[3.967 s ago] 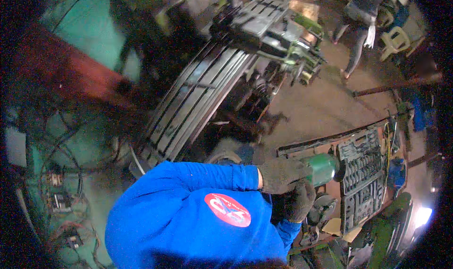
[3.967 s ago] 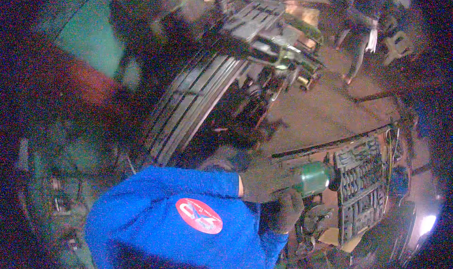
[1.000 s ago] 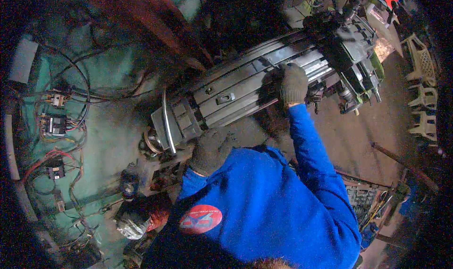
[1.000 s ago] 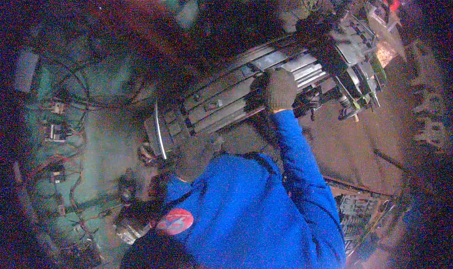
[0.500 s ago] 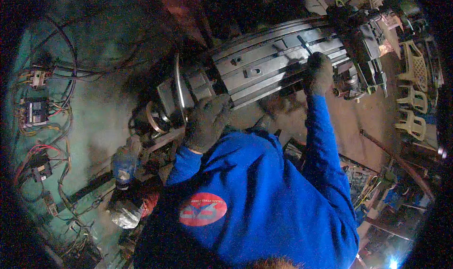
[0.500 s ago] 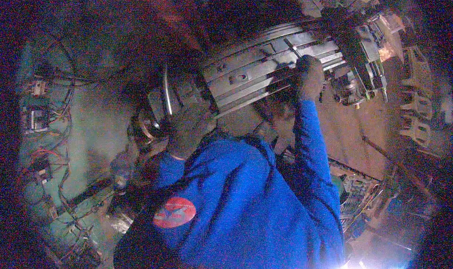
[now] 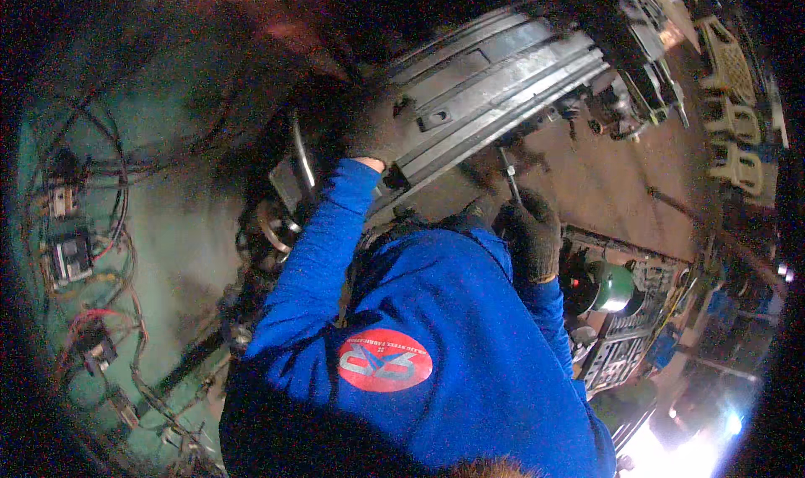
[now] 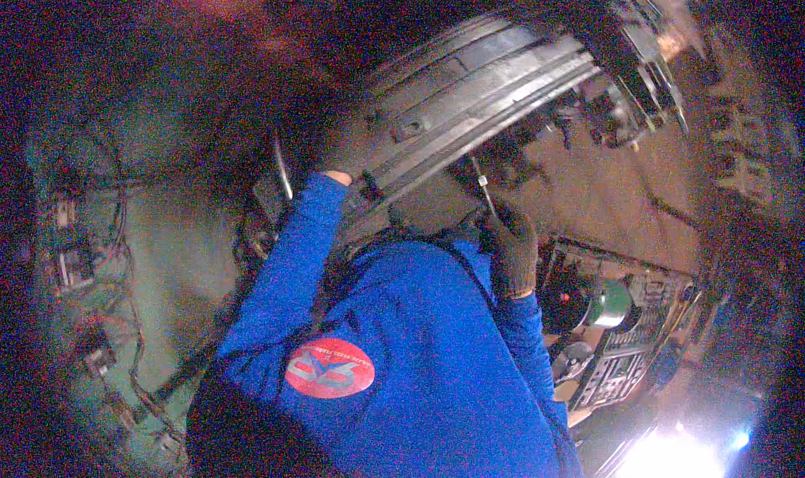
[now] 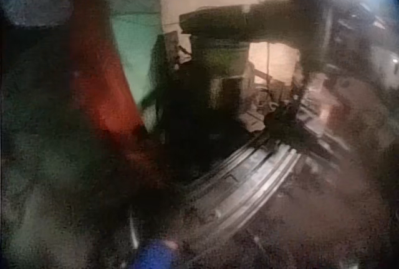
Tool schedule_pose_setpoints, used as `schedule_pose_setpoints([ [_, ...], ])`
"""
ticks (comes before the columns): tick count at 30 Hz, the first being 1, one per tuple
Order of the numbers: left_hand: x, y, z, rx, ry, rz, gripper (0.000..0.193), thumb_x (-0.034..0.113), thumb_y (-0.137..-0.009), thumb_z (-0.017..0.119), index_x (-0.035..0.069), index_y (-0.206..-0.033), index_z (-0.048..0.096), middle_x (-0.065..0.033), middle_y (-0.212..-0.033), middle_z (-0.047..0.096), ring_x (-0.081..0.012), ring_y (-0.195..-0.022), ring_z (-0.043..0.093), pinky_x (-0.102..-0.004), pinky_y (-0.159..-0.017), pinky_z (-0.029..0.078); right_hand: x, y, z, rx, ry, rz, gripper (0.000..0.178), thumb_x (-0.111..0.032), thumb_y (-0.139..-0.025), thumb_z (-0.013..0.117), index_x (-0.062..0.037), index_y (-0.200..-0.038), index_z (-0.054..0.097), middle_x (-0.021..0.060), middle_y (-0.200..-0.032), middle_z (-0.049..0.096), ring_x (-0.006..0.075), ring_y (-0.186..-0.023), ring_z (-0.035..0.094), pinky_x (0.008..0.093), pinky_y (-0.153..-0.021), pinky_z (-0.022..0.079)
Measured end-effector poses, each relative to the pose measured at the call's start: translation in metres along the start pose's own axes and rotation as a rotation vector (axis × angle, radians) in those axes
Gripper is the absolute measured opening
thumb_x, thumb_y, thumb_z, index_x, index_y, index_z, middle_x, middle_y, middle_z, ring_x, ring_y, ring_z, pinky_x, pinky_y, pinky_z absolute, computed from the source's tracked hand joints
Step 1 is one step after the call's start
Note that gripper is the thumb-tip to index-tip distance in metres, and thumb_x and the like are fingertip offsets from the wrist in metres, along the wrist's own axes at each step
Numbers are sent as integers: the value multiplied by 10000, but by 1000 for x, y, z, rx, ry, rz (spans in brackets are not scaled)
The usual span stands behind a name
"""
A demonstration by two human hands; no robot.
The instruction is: The person assembles metal components on a workbench using a wrench and other hand tools. They tighten bolts and adjust parts on a metal frame, occasionally reaching for tools from a nearby tray.
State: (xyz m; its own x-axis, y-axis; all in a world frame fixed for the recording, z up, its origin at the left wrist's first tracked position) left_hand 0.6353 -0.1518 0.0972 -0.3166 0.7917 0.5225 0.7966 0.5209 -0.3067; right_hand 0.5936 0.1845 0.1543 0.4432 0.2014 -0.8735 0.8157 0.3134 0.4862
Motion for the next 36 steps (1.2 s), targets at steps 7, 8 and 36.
schedule_pose_setpoints([
  [7, -17, -5, 17, -149, -191, -190, 460, 358, -962, 734, 88, -1335, 745, -240, -1281, 760, -452, -1150, 728, -526, -1010, 581, -43, 5, -43, -36, 9, -58, 312, -159, -1029, 751, 1, -1296, 727, 79, -1013, 804, 139, -775, 701, 286, -653, 569],
  [8, -12, -4, 15, -126, -233, -124, 459, 363, -960, 740, 90, -1329, 748, -232, -1272, 764, -449, -1144, 730, -525, -1007, 581, -42, 4, -53, -30, -8, -77, 314, -157, -1028, 750, 2, -1297, 727, 81, -1017, 806, 139, -776, 702, 288, -650, 569],
  [36, 242, 61, -14, -207, 1108, -412, 256, 223, -1104, 717, 10, -1240, 673, -80, -903, 716, -150, -766, 652, -313, -660, 531, -58, -49, -92, -503, 245, -334, 376, -145, -1003, 699, 36, -1329, 745, 52, -999, 758, 94, -750, 602, 251, -643, 457],
])
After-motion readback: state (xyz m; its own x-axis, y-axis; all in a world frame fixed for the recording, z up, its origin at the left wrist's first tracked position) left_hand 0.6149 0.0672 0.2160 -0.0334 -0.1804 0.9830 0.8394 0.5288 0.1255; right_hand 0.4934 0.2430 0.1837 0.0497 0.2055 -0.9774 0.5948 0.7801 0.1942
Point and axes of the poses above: each hand's wrist, its own y-axis away from the middle knuckle, its own z-axis out of the palm, x = y × z, the point moved 1 cm from there along -y, towards the middle knuckle
